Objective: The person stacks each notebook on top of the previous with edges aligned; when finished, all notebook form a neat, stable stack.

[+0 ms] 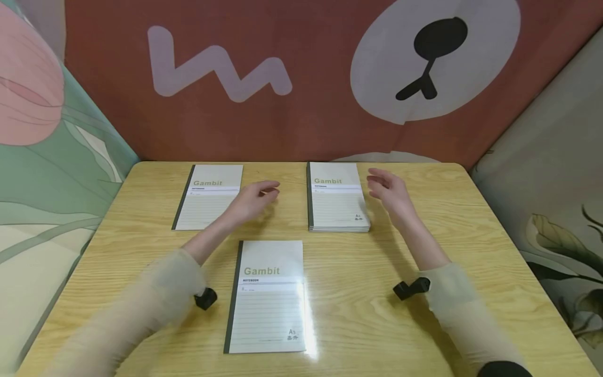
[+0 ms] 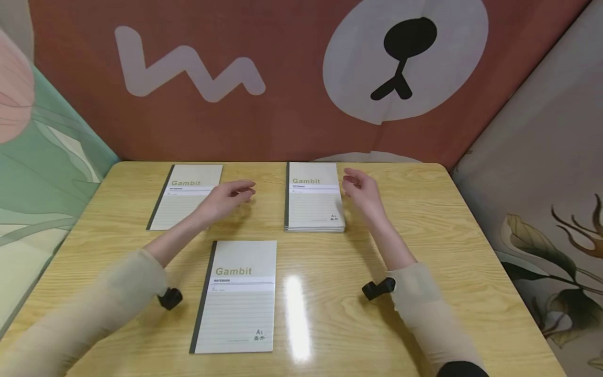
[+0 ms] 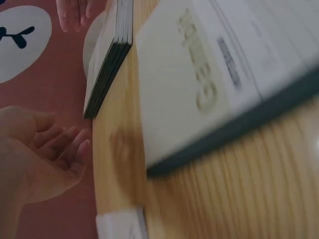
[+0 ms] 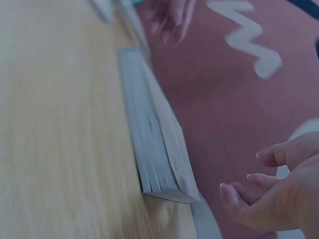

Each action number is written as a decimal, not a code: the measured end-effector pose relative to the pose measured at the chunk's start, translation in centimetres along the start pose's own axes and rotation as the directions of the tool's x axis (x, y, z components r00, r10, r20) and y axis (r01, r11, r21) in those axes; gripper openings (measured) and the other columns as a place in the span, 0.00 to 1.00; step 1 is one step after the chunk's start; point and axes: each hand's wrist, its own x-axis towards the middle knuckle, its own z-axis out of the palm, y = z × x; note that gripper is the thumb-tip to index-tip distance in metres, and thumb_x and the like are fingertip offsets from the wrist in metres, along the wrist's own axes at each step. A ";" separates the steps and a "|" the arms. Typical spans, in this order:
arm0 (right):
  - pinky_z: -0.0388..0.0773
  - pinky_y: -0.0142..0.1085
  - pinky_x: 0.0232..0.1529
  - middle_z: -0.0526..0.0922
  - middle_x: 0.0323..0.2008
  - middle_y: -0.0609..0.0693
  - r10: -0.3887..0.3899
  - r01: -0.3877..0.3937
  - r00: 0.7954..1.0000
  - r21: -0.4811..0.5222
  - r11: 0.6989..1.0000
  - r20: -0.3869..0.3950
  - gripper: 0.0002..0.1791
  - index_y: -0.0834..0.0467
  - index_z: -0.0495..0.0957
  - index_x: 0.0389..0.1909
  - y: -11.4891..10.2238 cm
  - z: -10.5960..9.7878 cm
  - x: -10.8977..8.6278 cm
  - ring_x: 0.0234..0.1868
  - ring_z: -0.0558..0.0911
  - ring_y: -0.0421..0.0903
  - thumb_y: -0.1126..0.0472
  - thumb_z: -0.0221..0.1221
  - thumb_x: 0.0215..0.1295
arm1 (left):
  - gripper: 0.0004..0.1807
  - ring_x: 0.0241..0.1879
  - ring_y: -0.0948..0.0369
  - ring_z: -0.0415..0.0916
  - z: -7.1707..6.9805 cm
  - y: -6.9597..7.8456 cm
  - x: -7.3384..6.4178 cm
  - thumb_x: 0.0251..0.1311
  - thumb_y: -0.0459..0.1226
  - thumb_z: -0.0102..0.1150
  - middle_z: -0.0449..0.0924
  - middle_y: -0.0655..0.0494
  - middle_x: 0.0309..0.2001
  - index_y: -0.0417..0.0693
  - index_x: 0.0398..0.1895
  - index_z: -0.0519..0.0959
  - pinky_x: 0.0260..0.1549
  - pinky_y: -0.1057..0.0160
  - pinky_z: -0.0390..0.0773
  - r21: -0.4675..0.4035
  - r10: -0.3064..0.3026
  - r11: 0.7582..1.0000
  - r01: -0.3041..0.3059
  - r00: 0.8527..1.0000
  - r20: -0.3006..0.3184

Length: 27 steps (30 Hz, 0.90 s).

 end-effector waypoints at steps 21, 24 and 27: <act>0.86 0.47 0.56 0.75 0.66 0.71 -0.088 0.130 0.946 -0.116 0.985 0.313 0.32 0.62 0.58 0.77 -0.6 4.7 -8.8 0.62 0.80 0.65 0.56 0.53 0.80 | 0.29 0.51 0.51 0.82 -4.1 -3.3 -12.7 0.78 0.44 0.50 0.83 0.40 0.60 0.38 0.75 0.66 0.45 0.57 0.88 0.063 -0.076 0.996 0.069 0.991 0.110; 0.85 0.47 0.57 0.70 0.70 0.70 -0.058 0.090 0.932 -0.074 0.993 0.359 0.34 0.61 0.56 0.79 -0.7 5.5 -10.3 0.66 0.77 0.66 0.54 0.54 0.79 | 0.30 0.58 0.46 0.80 -3.5 -3.3 -13.5 0.80 0.45 0.46 0.77 0.38 0.66 0.40 0.78 0.62 0.50 0.54 0.87 -0.014 -0.126 0.992 0.129 0.984 0.126; 0.83 0.49 0.61 0.61 0.77 0.69 0.000 0.003 0.916 -0.007 1.000 0.402 0.37 0.58 0.50 0.81 -0.9 6.6 -11.8 0.72 0.71 0.67 0.51 0.53 0.80 | 0.29 0.67 0.41 0.74 -3.1 -3.4 -14.2 0.82 0.42 0.39 0.68 0.34 0.73 0.40 0.80 0.57 0.56 0.49 0.85 -0.093 -0.168 0.979 0.183 0.974 0.152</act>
